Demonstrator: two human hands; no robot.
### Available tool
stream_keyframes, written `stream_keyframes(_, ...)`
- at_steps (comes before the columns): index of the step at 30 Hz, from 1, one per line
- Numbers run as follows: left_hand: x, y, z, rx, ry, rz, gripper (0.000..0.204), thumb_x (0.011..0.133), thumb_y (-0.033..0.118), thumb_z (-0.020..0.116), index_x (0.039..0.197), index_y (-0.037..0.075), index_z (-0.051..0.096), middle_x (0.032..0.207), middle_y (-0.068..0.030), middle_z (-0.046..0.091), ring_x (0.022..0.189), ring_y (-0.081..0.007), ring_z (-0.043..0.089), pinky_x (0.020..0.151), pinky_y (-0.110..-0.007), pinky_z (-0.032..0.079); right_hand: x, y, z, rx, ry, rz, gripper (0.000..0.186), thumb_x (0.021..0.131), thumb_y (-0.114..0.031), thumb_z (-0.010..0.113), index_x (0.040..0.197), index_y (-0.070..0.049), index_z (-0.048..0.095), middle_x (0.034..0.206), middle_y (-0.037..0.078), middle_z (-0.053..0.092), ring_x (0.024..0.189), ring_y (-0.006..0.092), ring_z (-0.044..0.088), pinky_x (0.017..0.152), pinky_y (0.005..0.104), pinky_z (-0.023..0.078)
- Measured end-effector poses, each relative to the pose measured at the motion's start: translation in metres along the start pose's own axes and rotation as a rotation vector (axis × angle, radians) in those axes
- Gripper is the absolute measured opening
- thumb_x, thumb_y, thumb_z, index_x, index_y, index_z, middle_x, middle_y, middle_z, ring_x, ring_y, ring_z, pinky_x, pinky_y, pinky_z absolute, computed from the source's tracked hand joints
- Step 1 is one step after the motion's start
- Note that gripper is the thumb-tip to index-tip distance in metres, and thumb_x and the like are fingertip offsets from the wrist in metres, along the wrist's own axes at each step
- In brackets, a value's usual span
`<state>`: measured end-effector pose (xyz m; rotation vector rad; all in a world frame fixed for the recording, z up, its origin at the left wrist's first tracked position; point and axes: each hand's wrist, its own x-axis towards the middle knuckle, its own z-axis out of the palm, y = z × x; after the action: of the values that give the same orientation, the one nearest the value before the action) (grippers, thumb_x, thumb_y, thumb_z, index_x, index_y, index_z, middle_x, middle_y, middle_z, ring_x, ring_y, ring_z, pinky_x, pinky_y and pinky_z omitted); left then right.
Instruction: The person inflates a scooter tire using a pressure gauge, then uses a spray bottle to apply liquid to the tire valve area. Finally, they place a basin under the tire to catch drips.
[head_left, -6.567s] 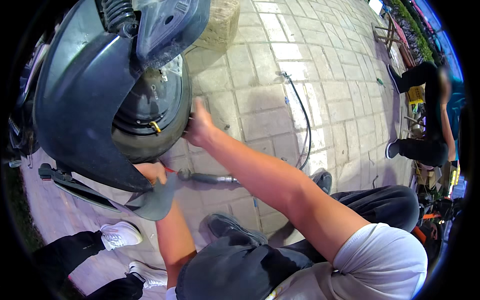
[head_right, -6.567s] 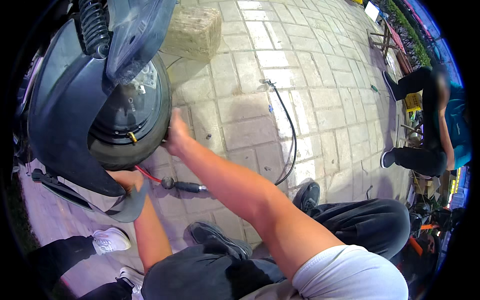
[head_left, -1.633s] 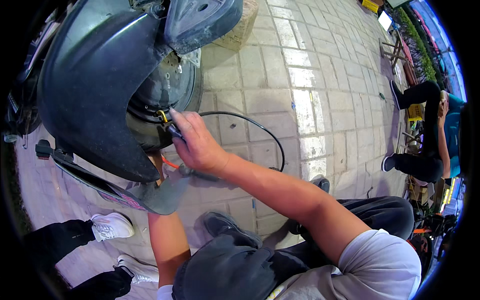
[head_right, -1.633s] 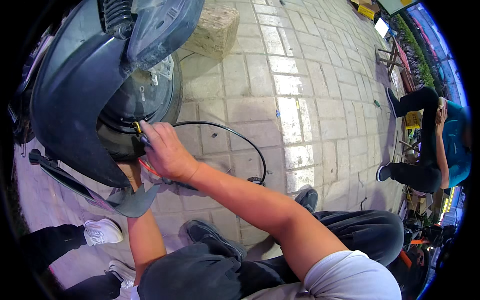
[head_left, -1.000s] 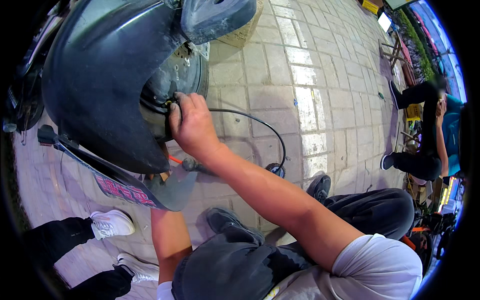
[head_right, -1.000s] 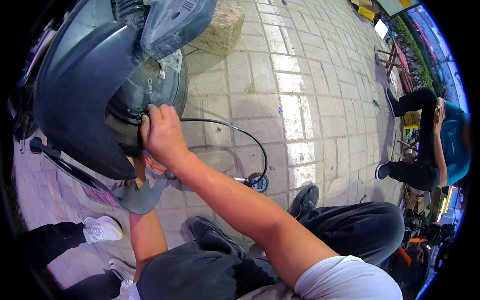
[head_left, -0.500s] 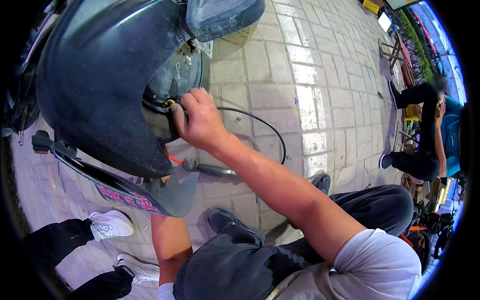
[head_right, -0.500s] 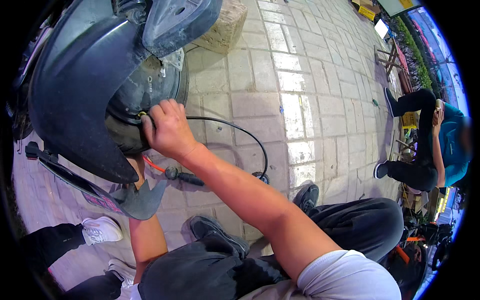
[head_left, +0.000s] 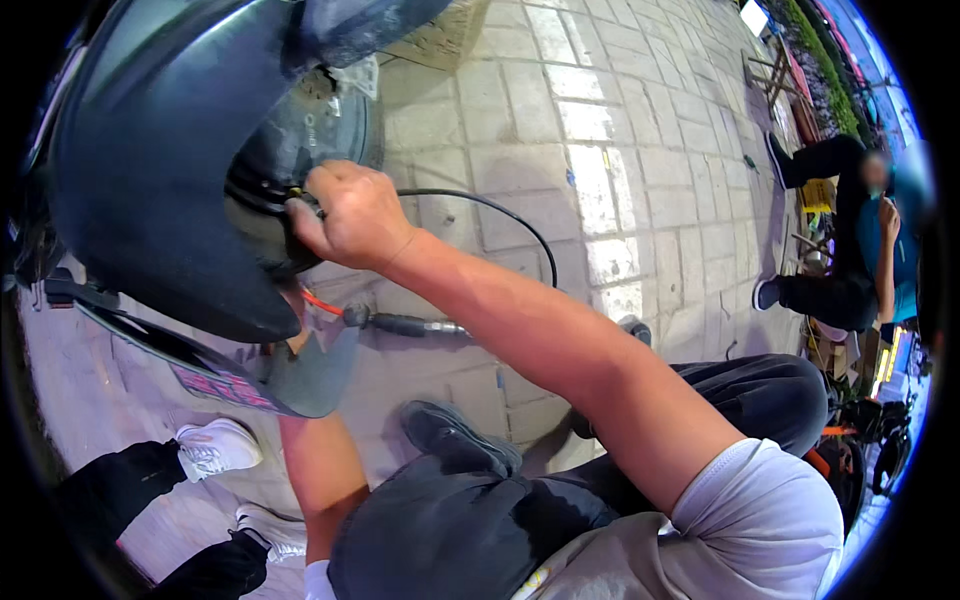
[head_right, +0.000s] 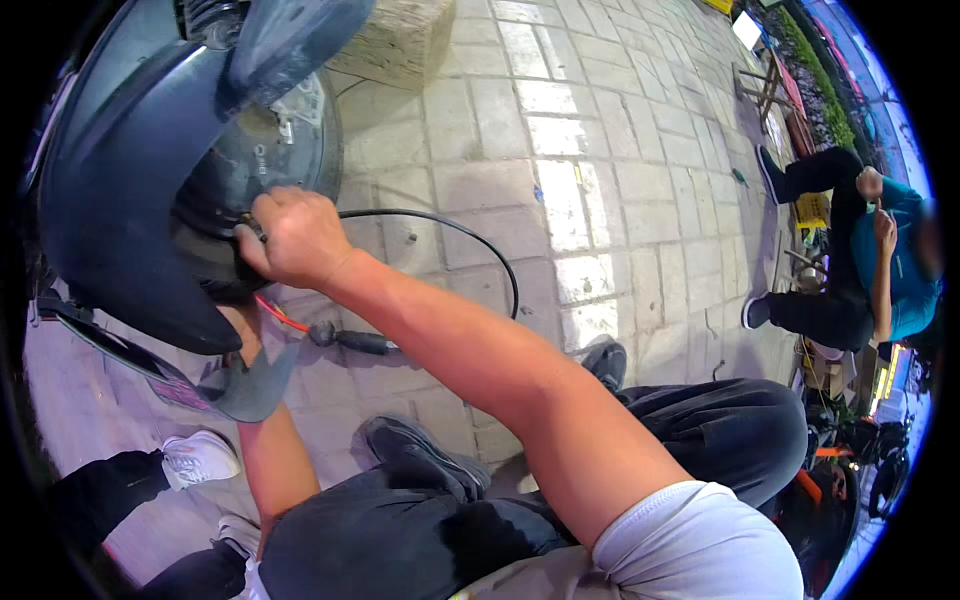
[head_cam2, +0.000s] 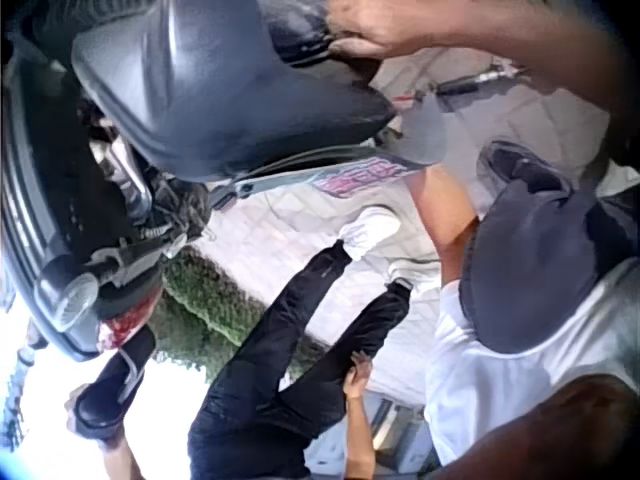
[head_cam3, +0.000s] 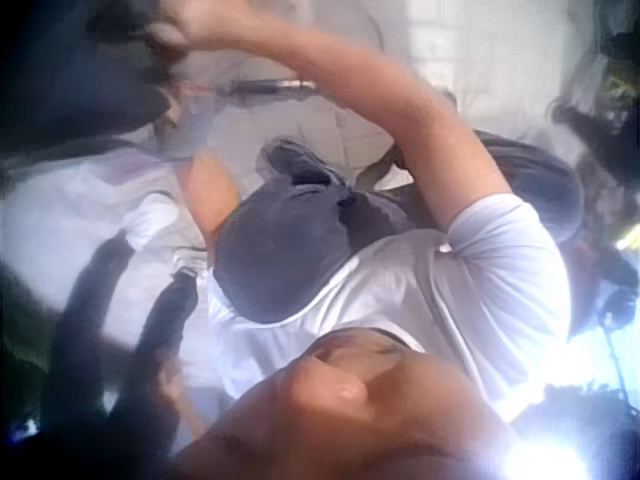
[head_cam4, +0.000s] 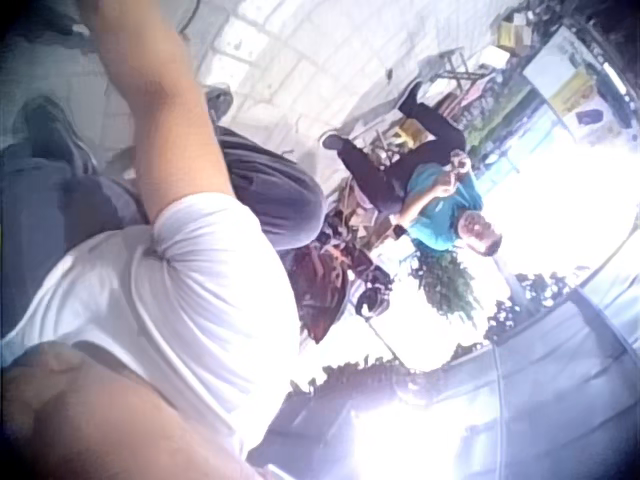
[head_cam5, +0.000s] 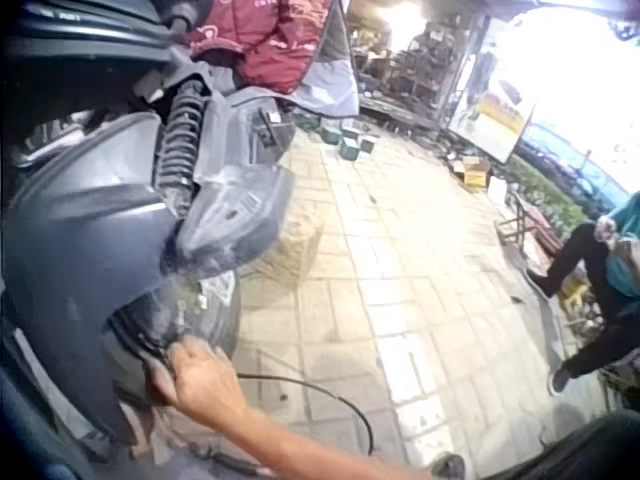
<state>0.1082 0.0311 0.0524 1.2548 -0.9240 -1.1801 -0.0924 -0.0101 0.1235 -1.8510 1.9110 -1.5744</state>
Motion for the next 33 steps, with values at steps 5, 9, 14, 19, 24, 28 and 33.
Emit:
stream_keyframes(5, 0.015, -0.011, -0.007, 0.014, 0.029, 0.0, 0.046, 0.09, 0.032, 0.057, 0.127, 0.004, 0.052, 0.126, -0.013, 0.054, 0.117, -0.0313, 0.048, 0.105, -0.041, 0.034, -0.021, 0.032, -0.101, -0.07, -0.369, 0.088, 0.036, 0.081, -0.036, 0.065, 0.078, -0.001, 0.061, 0.081, 0.017, 0.058, 0.078, 0.0365, 0.058, 0.068, 0.0467, 0.046)
stream_keyframes(9, 0.029, -0.033, -0.001, 0.027, 0.028, -0.046, 0.046, 0.09, 0.031, 0.057, 0.127, 0.004, 0.053, 0.125, -0.0131, 0.054, 0.116, -0.0315, 0.048, 0.105, -0.041, 0.034, -0.128, 0.116, -0.213, -0.437, -1.403, 0.517, 0.042, 0.081, -0.039, 0.062, 0.076, 0.002, 0.066, 0.079, 0.024, 0.065, 0.075, 0.0408, 0.063, 0.069, 0.0479, 0.051)
stream_keyframes(14, 0.056, -0.052, -0.019, 0.174, 0.089, -0.068, 0.045, 0.09, 0.031, 0.058, 0.126, 0.004, 0.053, 0.125, -0.0133, 0.055, 0.115, -0.0317, 0.049, 0.105, -0.041, 0.035, -0.219, 0.122, -0.243, -0.125, -1.421, 1.047, 0.06, 0.069, -0.045, 0.077, 0.093, 0.008, 0.061, 0.085, 0.024, 0.066, 0.079, 0.0371, 0.066, 0.073, 0.0449, 0.053)
stream_keyframes(19, 0.029, -0.091, -0.006, 0.678, -0.214, 0.037, 0.045, 0.09, 0.03, 0.058, 0.125, 0.004, 0.054, 0.124, -0.0135, 0.055, 0.115, -0.0319, 0.049, 0.104, -0.041, 0.035, -0.263, 0.092, -0.203, -0.187, -0.908, 1.069, 0.07, 0.065, -0.036, 0.084, 0.109, 0.004, 0.048, 0.102, 0.026, 0.062, 0.098, 0.0399, 0.062, 0.084, 0.0447, 0.05)
stream_keyframes(24, -0.101, -0.049, 0.077, 0.994, -1.108, 0.237, 0.047, 0.08, 0.021, 0.068, 0.122, 0.002, 0.058, 0.115, -0.0171, 0.058, 0.108, -0.0348, 0.052, 0.098, -0.042, 0.04, -0.256, 0.079, -0.208, -0.172, -0.835, 0.852, 0.064, 0.07, -0.026, 0.081, 0.111, 0.004, 0.043, 0.102, 0.027, 0.059, 0.099, 0.044, 0.058, 0.085, 0.0471, 0.048)
stream_keyframes(28, -0.094, -0.04, 0.072, 1.071, -1.226, 0.254, 0.043, 0.077, 0.016, 0.07, 0.117, 0.001, 0.061, 0.11, -0.0158, 0.059, 0.106, -0.0336, 0.052, 0.093, -0.039, 0.043, -0.239, 0.095, -0.188, -0.034, -0.821, 0.659, 0.055, 0.071, -0.016, 0.078, 0.11, 0.002, 0.044, 0.107, 0.025, 0.053, 0.096, 0.0447, 0.057, 0.083, 0.0474, 0.048)
stream_keyframes(33, -0.075, -0.011, 0.048, 1.048, -1.125, 0.165, 0.039, 0.076, 0.011, 0.07, 0.114, 0.004, 0.064, 0.107, -0.0122, 0.06, 0.103, -0.0337, 0.052, 0.091, -0.04, 0.044, -0.189, 0.105, -0.155, -0.053, -0.941, 0.193, 0.038, 0.078, -0.01, 0.064, 0.112, -0.008, 0.048, 0.106, 0.016, 0.053, 0.089, 0.0383, 0.06, 0.075, 0.0456, 0.051)
